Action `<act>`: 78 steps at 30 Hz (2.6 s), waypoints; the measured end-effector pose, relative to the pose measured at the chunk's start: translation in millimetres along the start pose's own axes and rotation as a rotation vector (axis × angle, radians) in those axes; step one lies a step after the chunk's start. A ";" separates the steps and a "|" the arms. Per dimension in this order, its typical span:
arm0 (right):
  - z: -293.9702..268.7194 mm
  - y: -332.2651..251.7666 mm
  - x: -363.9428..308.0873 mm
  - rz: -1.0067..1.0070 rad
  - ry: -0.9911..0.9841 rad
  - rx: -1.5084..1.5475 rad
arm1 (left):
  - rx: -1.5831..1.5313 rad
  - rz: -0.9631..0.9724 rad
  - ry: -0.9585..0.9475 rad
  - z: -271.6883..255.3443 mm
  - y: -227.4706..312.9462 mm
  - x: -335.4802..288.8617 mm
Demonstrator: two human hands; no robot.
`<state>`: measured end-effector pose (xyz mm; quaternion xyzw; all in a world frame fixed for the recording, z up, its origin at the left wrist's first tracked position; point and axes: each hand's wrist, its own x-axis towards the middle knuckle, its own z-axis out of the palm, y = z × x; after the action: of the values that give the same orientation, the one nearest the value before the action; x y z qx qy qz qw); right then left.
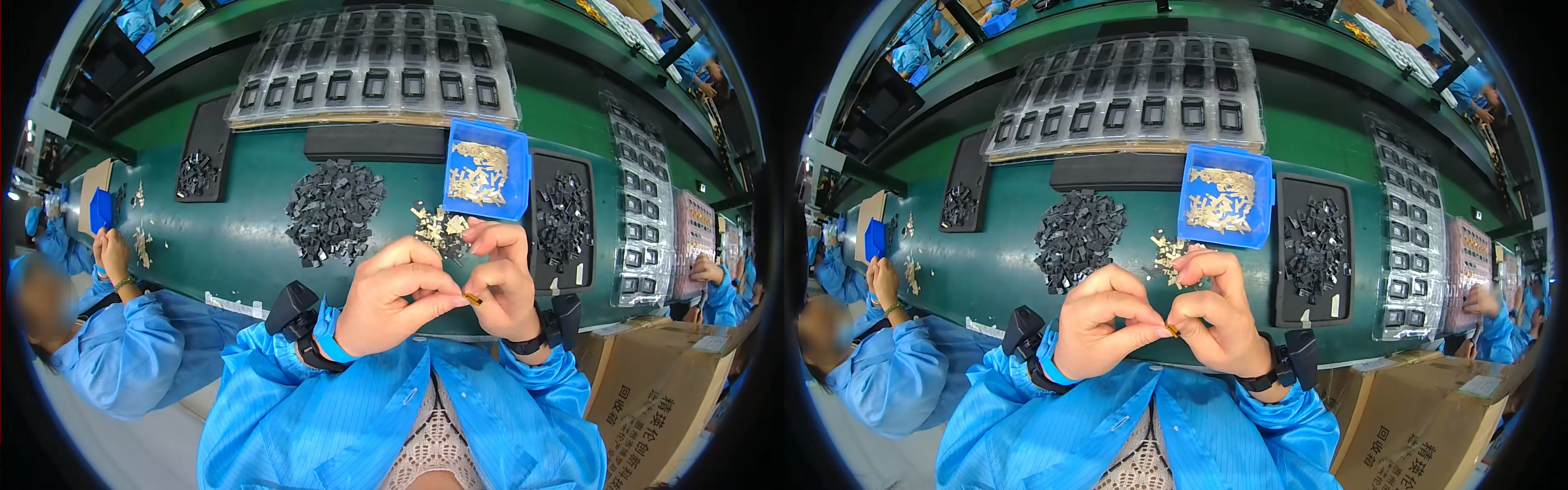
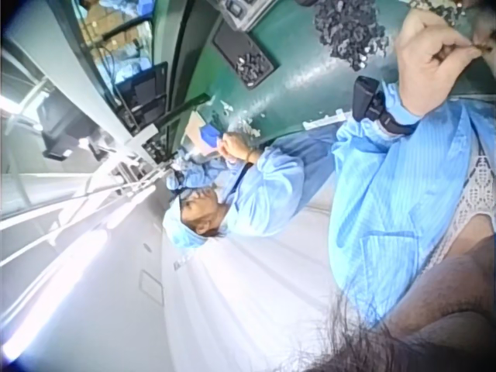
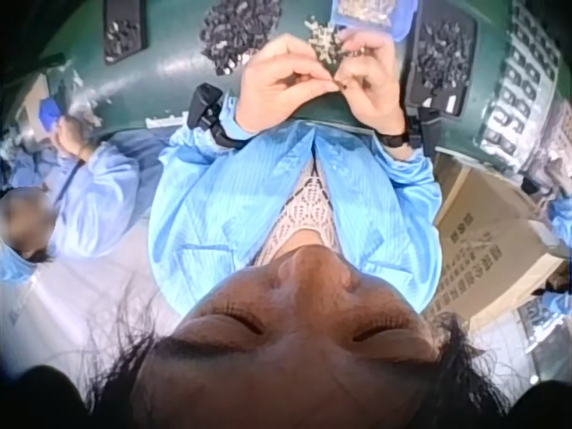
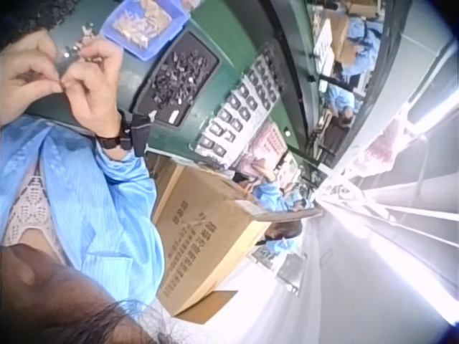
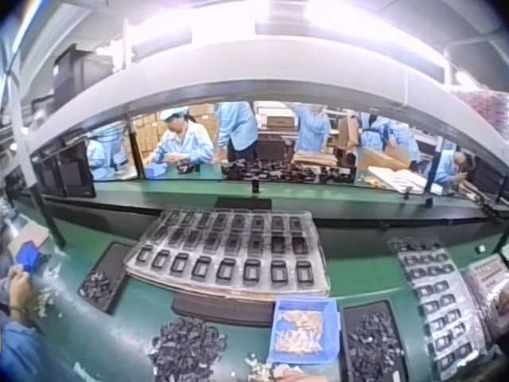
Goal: Manually assemble small electronic parts and components on a factory production line.
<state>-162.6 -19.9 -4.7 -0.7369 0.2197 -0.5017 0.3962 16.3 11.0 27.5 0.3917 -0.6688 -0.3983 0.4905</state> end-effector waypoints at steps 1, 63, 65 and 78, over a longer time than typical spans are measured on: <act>-0.4 -0.8 0.3 0.002 0.001 -0.011 | 0.005 0.004 -0.006 0.0 0.4 0.5; -0.6 4.9 -12.2 0.495 0.280 0.044 | 0.946 -0.085 0.278 -44.7 -109.3 7.9; -3.6 8.6 -15.7 0.506 0.256 -0.028 | 0.852 -0.113 0.335 -44.0 -102.2 9.9; 20.5 -15.0 7.8 0.524 0.132 0.221 | -1.041 -0.741 -0.187 -18.5 -39.0 7.1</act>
<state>-141.9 -9.3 8.0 -0.5732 0.3718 -0.4500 0.5751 38.0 -12.8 -2.1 0.2711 -0.2486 -0.8459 0.3862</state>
